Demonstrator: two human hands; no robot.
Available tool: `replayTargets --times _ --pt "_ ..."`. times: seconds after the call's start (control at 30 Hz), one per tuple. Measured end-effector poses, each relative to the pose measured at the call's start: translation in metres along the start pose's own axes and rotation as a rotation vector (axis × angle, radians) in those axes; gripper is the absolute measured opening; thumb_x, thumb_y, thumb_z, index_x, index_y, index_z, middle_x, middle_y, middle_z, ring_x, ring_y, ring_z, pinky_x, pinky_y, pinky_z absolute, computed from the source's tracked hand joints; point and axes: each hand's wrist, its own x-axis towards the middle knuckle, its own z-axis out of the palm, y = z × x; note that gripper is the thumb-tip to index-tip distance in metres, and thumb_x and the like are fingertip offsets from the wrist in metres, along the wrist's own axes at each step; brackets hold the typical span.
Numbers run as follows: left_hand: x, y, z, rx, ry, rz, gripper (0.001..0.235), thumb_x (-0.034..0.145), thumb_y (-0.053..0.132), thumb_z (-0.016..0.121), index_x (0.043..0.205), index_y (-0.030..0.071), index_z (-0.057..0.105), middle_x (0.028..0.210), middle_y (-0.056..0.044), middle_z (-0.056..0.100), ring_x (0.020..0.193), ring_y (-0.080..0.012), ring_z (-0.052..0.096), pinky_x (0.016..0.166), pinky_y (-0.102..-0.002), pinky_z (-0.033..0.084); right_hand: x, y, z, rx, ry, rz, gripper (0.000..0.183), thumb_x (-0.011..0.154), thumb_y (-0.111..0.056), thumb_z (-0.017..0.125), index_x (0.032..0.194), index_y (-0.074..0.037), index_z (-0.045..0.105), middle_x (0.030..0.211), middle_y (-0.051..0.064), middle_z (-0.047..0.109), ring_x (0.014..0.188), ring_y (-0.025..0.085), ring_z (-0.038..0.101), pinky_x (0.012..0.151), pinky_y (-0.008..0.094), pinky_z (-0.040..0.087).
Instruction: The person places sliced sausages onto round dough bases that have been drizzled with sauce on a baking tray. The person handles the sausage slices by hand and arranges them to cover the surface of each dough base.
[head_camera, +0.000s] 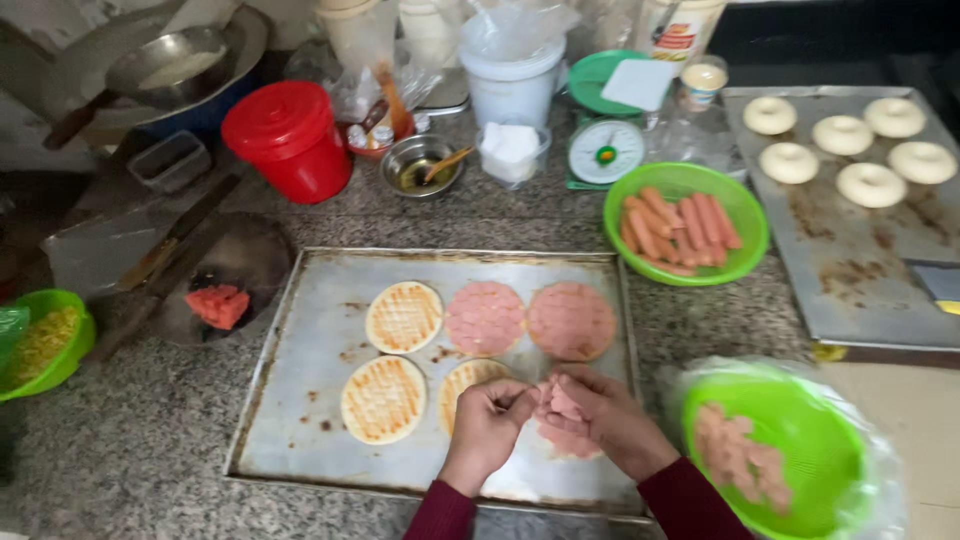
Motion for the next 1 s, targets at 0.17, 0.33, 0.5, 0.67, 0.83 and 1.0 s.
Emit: replayTargets --times 0.17,0.33,0.5,0.67,0.83,1.0 --pt "0.02 -0.017 -0.053 -0.061 0.078 0.003 0.015 0.101 0.012 0.085 0.087 0.007 0.09 0.076 0.004 0.076 0.073 -0.0037 0.062 0.069 -0.026 0.052 0.018 0.017 0.072 -0.131 0.11 0.037 0.024 0.108 -0.01 0.072 0.117 0.011 0.078 0.114 0.024 0.085 0.104 0.029 0.081 0.098 0.044 0.069" --pt "0.031 -0.02 -0.079 -0.041 -0.02 -0.068 0.017 0.098 0.02 0.087 0.091 0.006 0.094 0.084 0.002 0.088 0.079 -0.0042 0.071 0.074 -0.026 0.059 0.033 0.035 0.09 -0.228 0.137 0.045 0.032 0.1 -0.01 0.08 0.124 0.009 0.085 0.119 0.02 0.089 0.109 0.027 0.082 0.104 0.046 0.071" --pt "0.042 -0.044 -0.085 0.095 -0.038 -0.114 0.014 0.092 0.027 0.091 0.095 0.014 0.097 0.089 0.004 0.093 0.082 -0.0017 0.074 0.079 -0.023 0.059 0.05 0.054 0.071 -0.374 0.069 -0.021 0.023 0.095 -0.004 0.088 0.115 0.006 0.088 0.09 0.017 0.086 0.082 0.021 0.082 0.083 0.036 0.073" --pt "0.049 -0.042 -0.095 0.311 0.007 0.043 0.012 0.096 0.024 0.081 0.089 0.02 0.089 0.084 0.005 0.087 0.075 -0.0104 0.072 0.073 -0.03 0.056 0.059 0.051 0.066 -0.375 0.213 0.014 0.017 0.098 -0.003 0.081 0.108 0.009 0.086 0.086 0.023 0.086 0.076 0.029 0.082 0.075 0.039 0.07" --pt "0.059 -0.05 -0.105 0.614 0.202 0.142 0.023 0.097 0.03 0.074 0.077 0.019 0.069 0.071 -0.006 0.067 0.07 -0.0335 0.067 0.069 -0.053 0.049 0.052 0.038 0.052 -0.286 0.364 0.054 0.024 0.101 -0.008 0.081 0.118 0.009 0.083 0.093 0.022 0.082 0.083 0.029 0.078 0.072 0.039 0.064" --pt "0.057 -0.017 -0.079 0.586 0.095 0.154 0.029 0.106 0.02 0.07 0.078 0.012 0.072 0.083 -0.009 0.075 0.071 -0.0297 0.068 0.069 -0.051 0.05 0.051 0.03 0.042 -0.235 0.339 0.029 0.023 0.107 -0.012 0.076 0.113 0.009 0.083 0.083 0.019 0.073 0.063 0.022 0.059 0.059 0.033 0.048"
